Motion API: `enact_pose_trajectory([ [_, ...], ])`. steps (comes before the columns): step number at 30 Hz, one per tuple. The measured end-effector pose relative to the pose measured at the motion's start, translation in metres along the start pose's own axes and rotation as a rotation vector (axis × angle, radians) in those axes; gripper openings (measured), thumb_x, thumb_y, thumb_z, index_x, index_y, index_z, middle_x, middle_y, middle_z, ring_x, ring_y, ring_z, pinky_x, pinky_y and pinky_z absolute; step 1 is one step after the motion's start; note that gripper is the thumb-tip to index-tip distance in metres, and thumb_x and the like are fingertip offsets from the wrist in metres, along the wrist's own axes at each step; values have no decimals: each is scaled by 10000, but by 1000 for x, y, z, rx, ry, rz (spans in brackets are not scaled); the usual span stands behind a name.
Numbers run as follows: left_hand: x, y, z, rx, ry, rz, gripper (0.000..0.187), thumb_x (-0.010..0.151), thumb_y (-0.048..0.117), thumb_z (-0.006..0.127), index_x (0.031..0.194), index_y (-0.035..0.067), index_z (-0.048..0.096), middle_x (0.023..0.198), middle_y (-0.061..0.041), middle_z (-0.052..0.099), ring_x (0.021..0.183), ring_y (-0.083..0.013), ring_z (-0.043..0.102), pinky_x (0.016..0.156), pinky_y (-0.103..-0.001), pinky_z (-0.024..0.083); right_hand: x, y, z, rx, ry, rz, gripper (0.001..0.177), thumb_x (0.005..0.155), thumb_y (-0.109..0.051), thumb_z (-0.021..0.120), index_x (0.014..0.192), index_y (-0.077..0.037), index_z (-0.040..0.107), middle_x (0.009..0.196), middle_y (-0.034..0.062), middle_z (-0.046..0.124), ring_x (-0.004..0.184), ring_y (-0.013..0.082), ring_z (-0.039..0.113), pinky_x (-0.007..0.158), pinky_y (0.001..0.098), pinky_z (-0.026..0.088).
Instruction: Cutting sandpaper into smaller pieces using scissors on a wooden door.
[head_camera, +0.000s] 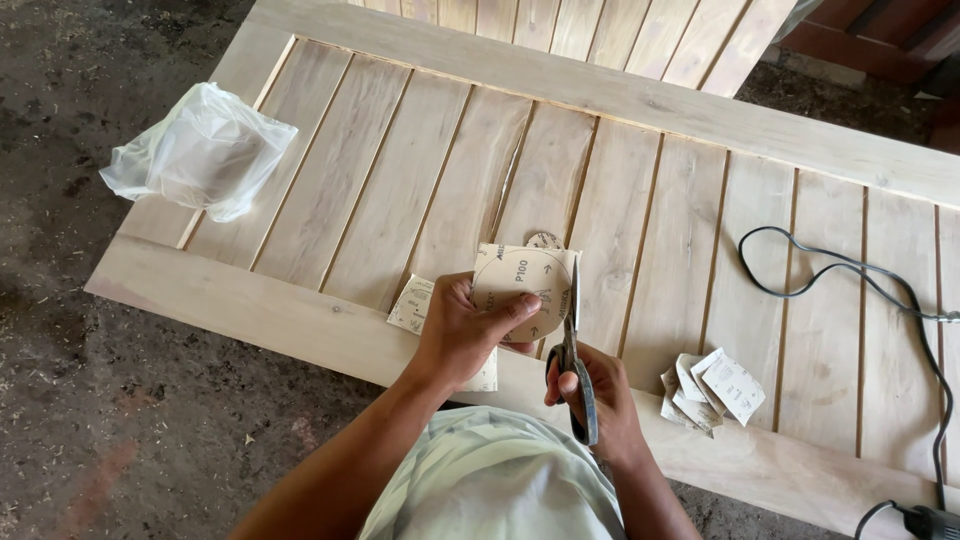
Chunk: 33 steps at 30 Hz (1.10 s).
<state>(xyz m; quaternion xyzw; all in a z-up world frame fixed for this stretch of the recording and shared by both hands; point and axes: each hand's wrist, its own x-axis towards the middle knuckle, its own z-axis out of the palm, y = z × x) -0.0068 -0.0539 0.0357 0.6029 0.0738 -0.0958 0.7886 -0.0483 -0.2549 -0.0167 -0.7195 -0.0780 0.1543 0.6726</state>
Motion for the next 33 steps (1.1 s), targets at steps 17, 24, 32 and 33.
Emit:
enact_pose_trajectory([
  [17, 7, 12, -8, 18, -38, -97, 302, 916, 237, 727, 1003, -51, 757, 886, -135, 775, 733, -190, 759, 523, -363, 663, -2, 14, -20, 37, -47, 33, 739, 801, -754, 674, 708, -26, 590, 613, 21, 578, 589, 111, 589, 566, 282, 471],
  [24, 14, 21, -11, 129, -75, -63, 352, 945, 283, 691, 948, -65, 736, 831, -115, 741, 684, -181, 724, 512, -367, 675, -2, 21, -23, 37, -76, 24, 734, 800, -742, 690, 703, -21, 596, 614, 24, 589, 579, 105, 590, 550, 275, 468],
  [32, 16, 28, -8, 199, -87, -98, 350, 932, 295, 687, 943, -51, 736, 820, -94, 745, 679, -178, 729, 531, -360, 628, -2, 20, -23, 8, -38, 99, 765, 773, -751, 686, 714, 8, 619, 607, 65, 607, 565, 142, 591, 533, 303, 446],
  [33, 15, 31, -8, 272, -148, -158, 386, 961, 289, 710, 919, -94, 721, 770, -116, 625, 648, -196, 652, 535, -370, 655, 0, 15, -20, 53, -77, 31, 807, 776, -801, 655, 787, 5, 626, 682, 65, 626, 641, 144, 612, 597, 306, 478],
])
